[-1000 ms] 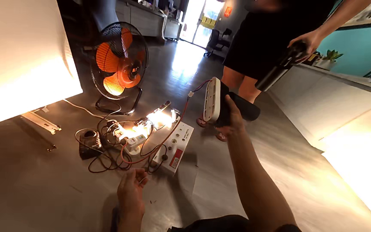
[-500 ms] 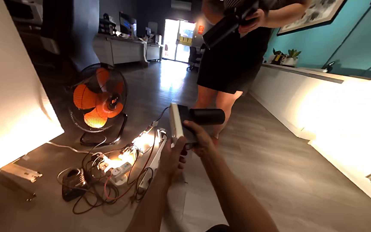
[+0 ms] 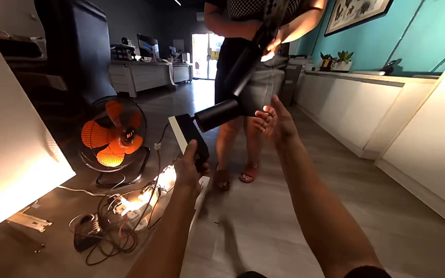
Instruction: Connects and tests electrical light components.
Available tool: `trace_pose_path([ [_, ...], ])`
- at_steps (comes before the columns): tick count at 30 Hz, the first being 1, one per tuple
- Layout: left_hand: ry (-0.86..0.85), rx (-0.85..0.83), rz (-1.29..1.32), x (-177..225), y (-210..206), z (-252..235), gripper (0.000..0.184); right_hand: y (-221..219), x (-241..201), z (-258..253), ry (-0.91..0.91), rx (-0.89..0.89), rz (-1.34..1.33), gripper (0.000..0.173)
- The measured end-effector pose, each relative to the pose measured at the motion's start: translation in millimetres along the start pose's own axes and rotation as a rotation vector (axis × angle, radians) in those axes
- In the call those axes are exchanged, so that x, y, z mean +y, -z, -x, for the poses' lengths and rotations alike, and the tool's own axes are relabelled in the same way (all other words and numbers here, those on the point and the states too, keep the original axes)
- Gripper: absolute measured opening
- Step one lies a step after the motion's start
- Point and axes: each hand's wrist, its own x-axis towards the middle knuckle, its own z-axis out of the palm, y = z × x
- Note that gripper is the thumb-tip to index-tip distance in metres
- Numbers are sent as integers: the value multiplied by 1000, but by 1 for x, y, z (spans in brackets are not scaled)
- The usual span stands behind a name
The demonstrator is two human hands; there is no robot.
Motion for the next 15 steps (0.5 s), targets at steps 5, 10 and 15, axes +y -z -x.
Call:
trace_pose_path([
  [5,-52,79,55,10,3,6,46,-44,-10,-39,100,151,46,91],
  [10,-67,135,80,10,16,15,44,-46,66,-56,333,331,200,128],
  [15,-64,140,53,20,21,22,47,-36,125,-37,548,129,128,80],
])
